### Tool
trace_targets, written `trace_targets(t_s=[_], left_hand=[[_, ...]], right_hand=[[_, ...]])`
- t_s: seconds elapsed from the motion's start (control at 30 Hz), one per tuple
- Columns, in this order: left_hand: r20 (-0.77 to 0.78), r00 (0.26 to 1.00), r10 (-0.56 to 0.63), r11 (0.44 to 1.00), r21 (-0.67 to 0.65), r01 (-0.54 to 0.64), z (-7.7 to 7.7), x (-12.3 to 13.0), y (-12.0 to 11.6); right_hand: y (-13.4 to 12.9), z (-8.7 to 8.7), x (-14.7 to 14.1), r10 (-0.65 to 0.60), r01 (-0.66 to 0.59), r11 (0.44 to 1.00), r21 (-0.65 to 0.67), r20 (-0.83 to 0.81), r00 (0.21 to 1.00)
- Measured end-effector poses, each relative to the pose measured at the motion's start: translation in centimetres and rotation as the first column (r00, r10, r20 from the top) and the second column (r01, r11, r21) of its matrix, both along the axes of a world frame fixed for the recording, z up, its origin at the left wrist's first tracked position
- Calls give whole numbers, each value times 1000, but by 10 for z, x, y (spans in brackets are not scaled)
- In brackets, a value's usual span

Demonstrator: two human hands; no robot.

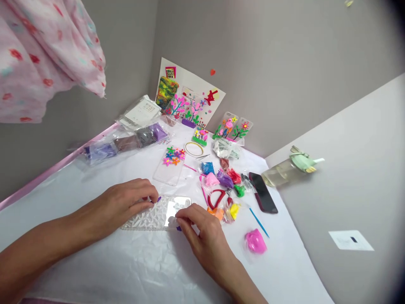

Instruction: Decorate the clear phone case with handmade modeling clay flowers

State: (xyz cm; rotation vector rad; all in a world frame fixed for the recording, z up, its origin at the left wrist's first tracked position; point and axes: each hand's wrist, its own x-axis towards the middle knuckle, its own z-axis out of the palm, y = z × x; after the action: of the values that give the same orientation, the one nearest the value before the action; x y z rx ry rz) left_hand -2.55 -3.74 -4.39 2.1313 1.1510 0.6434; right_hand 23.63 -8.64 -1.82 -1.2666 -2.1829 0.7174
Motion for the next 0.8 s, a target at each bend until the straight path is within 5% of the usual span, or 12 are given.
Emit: trace_targets(t_s=[0.17,0.47,0.8], left_hand=[[173,981,88,966,-256,-42,10,3,-2],[164,934,317,931,-244,-273,11,0,-2],[311,911,272,948,-252,-197,9,4,-1]], right_hand=[[1,-2,0,-21,19,999,-41,-56,998],[2,-3,-2,-20,17,998,-61,-46,999],[3,-2,-2,-43,41,999,-27,-71,997]])
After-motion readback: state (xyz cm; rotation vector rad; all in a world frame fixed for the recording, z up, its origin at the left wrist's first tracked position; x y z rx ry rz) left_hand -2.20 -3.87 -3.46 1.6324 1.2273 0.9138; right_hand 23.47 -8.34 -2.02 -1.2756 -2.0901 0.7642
